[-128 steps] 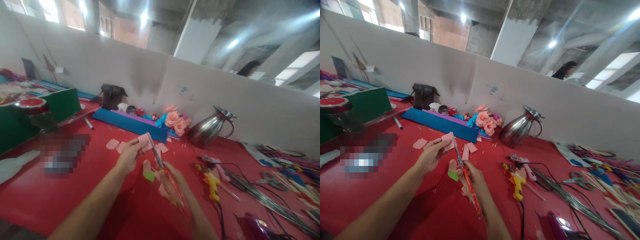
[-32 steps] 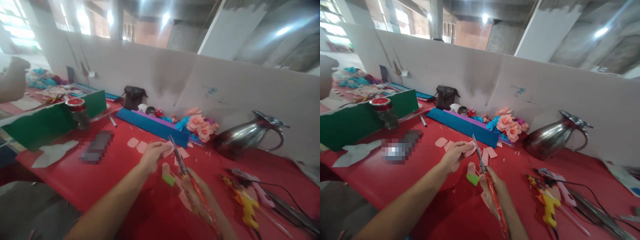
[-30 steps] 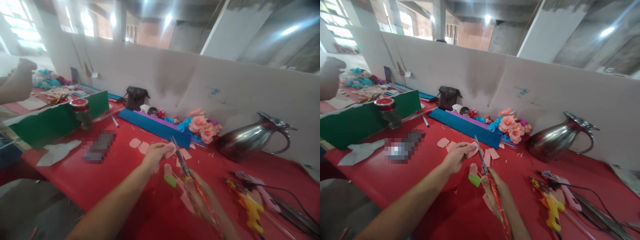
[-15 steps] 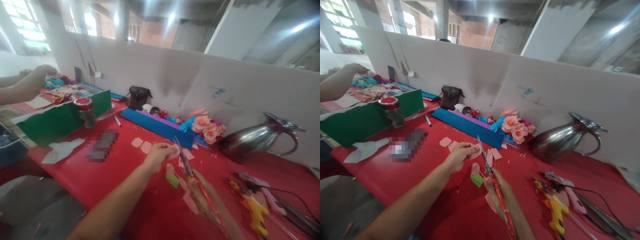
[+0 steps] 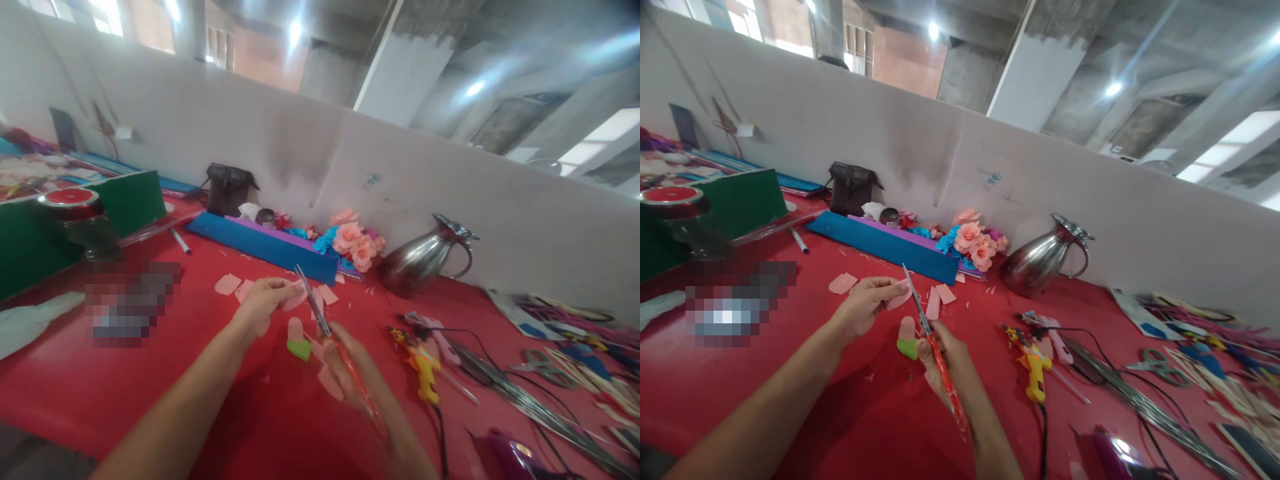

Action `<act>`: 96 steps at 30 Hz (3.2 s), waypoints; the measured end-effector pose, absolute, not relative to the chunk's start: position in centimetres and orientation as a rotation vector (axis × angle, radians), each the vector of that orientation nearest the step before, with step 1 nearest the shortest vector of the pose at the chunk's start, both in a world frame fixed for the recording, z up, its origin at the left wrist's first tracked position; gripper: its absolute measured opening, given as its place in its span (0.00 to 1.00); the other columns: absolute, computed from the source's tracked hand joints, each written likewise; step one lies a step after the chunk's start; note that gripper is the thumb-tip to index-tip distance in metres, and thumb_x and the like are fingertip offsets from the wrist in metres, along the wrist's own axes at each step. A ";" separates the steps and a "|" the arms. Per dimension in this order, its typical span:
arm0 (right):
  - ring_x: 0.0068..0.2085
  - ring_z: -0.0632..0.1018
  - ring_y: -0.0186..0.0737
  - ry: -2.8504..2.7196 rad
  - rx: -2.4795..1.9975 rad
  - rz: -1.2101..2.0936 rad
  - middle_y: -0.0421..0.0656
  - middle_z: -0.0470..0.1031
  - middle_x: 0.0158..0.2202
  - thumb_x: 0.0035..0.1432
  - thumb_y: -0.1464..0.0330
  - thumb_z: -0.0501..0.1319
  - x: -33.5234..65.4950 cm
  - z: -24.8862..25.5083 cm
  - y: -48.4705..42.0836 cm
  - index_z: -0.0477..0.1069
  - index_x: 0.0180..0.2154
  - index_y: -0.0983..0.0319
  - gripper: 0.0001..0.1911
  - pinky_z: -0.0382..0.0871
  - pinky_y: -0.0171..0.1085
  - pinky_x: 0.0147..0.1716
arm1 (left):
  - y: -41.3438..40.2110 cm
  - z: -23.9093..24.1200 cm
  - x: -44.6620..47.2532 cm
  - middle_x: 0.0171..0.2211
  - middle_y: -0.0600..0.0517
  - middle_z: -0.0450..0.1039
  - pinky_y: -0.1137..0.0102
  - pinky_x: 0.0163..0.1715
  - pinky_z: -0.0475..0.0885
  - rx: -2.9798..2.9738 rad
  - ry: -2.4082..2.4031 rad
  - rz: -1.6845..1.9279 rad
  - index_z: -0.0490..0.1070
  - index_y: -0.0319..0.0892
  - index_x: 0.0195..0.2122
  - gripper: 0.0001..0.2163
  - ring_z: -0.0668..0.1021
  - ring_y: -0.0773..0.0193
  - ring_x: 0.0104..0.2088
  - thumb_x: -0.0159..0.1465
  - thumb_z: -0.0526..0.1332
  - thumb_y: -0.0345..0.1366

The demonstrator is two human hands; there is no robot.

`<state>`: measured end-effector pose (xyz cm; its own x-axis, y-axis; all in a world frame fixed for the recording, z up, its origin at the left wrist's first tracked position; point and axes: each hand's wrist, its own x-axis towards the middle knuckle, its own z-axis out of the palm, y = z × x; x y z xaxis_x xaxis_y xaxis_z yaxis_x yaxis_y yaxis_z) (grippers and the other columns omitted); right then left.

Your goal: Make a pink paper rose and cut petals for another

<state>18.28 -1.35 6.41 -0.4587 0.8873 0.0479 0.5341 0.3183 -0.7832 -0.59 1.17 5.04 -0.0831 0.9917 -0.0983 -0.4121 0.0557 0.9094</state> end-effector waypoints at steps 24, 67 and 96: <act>0.19 0.63 0.32 -1.956 -1.344 1.124 0.35 0.58 0.20 0.56 0.46 0.50 17.5 7.5 -2.3 0.66 0.36 0.61 0.25 0.56 0.30 0.19 | 1.5 4.7 -0.5 0.26 0.46 0.77 0.71 0.33 0.69 0.592 0.937 1.441 0.79 0.38 0.27 0.10 0.77 0.63 0.29 0.43 0.71 0.36; 0.20 0.58 0.31 -1.993 -1.314 1.112 0.34 0.55 0.20 0.55 0.45 0.50 17.4 7.5 -2.2 0.66 0.36 0.62 0.27 0.48 0.32 0.19 | 1.1 5.7 -0.4 0.25 0.46 0.77 0.71 0.35 0.69 0.573 0.998 1.487 0.77 0.37 0.23 0.11 0.75 0.66 0.27 0.41 0.72 0.37; 0.27 0.67 0.34 -2.176 -1.150 1.012 0.39 0.67 0.28 0.60 0.51 0.47 18.3 7.2 -1.7 0.64 0.41 0.61 0.21 0.62 0.31 0.26 | 1.1 5.5 -0.4 0.24 0.46 0.76 0.70 0.33 0.67 0.674 1.006 1.439 0.78 0.37 0.23 0.10 0.73 0.66 0.25 0.42 0.71 0.37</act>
